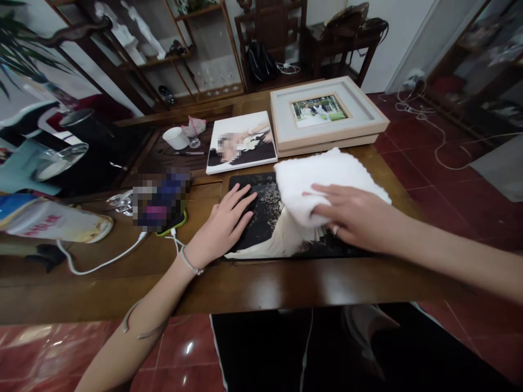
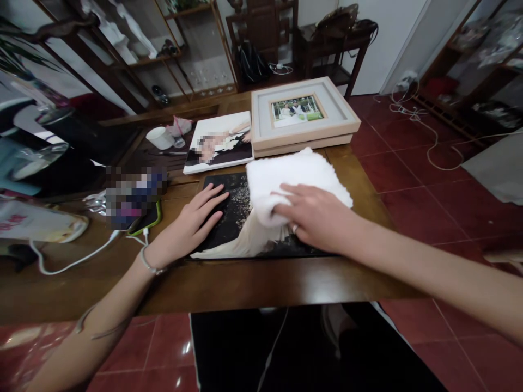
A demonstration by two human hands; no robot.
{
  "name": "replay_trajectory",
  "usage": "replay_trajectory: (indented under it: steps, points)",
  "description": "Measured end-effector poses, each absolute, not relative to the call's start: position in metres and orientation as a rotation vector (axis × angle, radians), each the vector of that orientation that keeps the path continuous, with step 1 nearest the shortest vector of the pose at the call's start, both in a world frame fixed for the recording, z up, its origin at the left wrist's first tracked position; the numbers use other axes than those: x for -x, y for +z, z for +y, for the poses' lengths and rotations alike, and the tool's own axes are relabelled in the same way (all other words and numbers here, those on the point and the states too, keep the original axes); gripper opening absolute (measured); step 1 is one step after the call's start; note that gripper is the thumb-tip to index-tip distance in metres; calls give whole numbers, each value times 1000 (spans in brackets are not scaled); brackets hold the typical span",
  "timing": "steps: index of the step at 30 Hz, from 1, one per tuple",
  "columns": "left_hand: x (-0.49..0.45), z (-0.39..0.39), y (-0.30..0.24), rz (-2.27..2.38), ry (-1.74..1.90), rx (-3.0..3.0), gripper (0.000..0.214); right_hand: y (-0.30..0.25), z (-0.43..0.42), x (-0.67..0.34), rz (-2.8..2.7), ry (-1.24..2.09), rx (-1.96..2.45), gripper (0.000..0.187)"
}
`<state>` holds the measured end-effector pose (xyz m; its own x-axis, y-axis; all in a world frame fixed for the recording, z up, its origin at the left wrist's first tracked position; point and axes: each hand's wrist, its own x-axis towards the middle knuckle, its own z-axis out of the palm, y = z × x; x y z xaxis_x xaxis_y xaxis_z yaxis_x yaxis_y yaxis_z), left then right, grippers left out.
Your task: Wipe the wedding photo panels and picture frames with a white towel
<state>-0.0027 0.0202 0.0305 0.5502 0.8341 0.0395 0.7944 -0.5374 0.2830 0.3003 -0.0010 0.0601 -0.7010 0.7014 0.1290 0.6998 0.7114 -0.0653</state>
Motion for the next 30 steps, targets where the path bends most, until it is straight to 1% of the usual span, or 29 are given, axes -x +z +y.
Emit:
replay_trajectory:
  steps: [3,5,8,12,14,16,21,23,25,28,30]
  points:
    - [3,21,30,1361,265,-2561,45,59,19,-312,-2702,-30,1330,29]
    - [3,21,29,1360,271,-2564,45,57,10,-308,-2715,-55,1330,31]
    - [2,21,29,1366,268,-2567,45,55,-31,-290,-2760,-48,1162,37]
    - [2,21,28,1378,254,-2574,45,56,-79,-269,-2760,79,944,36]
    - [2,21,28,1379,253,-2573,45,56,-75,-272,-2774,112,902,35]
    - [1,20,29,1382,250,-2563,45,54,-53,-284,-2765,74,910,35]
    - [-1,19,31,1393,224,-2542,45,43,9,-311,-2637,-8,1068,33]
    - [-1,19,31,1397,229,-2543,45,40,6,-309,-2615,-17,1101,34]
    - [-2,18,31,1403,229,-2544,44,38,-15,-299,-2646,-8,1060,35]
    - [-2,19,31,1408,225,-2549,44,39,-49,-286,-2728,96,909,38]
    - [-2,19,31,1408,228,-2550,44,40,-56,-288,-2764,162,842,41]
